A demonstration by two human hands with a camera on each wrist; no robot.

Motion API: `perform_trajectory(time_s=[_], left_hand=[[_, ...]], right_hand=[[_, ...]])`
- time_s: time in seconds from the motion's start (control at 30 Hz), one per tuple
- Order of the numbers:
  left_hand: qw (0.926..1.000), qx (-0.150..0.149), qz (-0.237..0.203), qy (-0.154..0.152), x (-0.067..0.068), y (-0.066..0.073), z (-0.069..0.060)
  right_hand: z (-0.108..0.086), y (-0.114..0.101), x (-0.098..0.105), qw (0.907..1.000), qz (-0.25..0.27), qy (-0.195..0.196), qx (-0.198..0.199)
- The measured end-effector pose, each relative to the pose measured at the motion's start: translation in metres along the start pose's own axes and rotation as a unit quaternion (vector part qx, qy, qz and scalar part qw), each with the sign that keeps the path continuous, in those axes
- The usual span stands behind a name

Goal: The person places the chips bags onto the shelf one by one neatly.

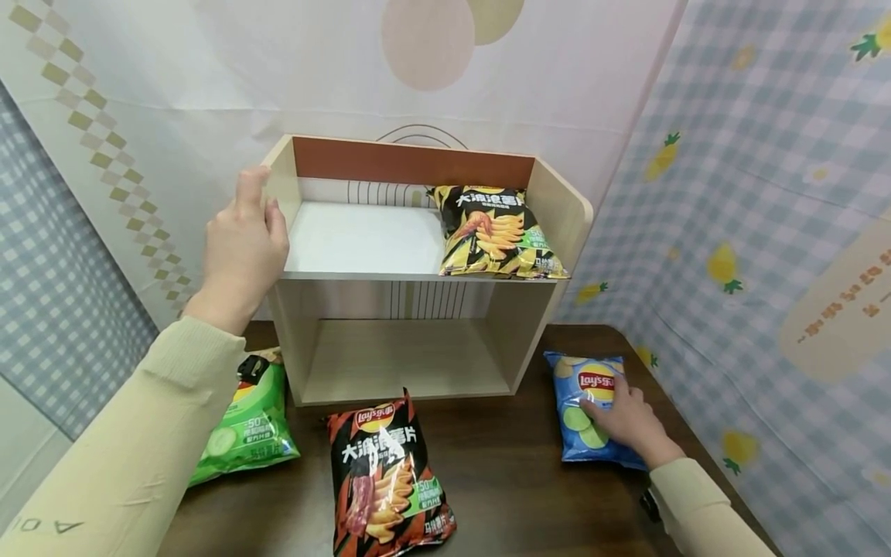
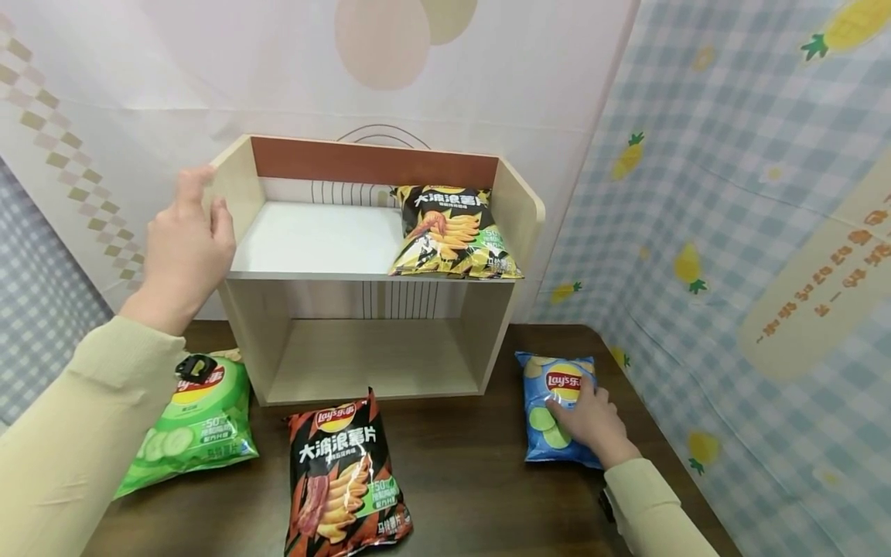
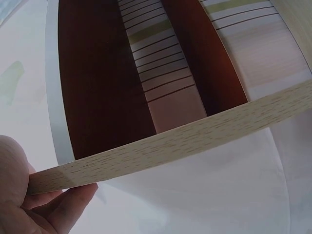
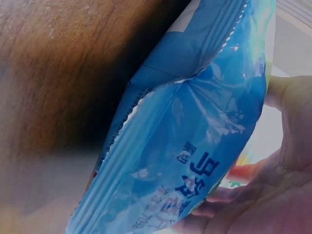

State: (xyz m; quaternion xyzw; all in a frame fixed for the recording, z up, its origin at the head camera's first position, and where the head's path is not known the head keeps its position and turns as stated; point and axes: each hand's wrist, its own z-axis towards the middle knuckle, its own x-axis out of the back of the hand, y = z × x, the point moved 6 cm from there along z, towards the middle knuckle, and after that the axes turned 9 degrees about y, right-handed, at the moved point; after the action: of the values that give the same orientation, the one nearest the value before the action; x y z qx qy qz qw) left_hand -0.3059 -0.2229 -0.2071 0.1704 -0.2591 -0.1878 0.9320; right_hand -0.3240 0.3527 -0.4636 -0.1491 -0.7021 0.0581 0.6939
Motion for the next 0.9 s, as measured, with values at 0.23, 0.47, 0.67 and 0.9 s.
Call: perform_trajectory(time_s=[0.23, 0.47, 0.67, 0.9], left_hand=[[1.0000, -0.002, 0.001, 0.003, 0.000, 0.000, 0.000], [0.9998, -0.011, -0.003, 0.013, 0.001, 0.000, 0.000], [0.9998, -0.012, -0.006, 0.014, 0.001, 0.000, 0.000], [0.9999, -0.013, 0.000, 0.009, 0.000, 0.001, -0.001]], right_hand=[[-0.006, 0.005, 0.004, 0.9978, 0.060, -0.025, 0.011], [-0.010, 0.020, 0.005, 0.9904, 0.102, -0.079, -0.048], [-0.008, 0.028, 0.000, 0.9847, 0.118, -0.101, -0.079], [-0.005, 0.038, -0.007, 0.9761, 0.148, -0.110, -0.115]])
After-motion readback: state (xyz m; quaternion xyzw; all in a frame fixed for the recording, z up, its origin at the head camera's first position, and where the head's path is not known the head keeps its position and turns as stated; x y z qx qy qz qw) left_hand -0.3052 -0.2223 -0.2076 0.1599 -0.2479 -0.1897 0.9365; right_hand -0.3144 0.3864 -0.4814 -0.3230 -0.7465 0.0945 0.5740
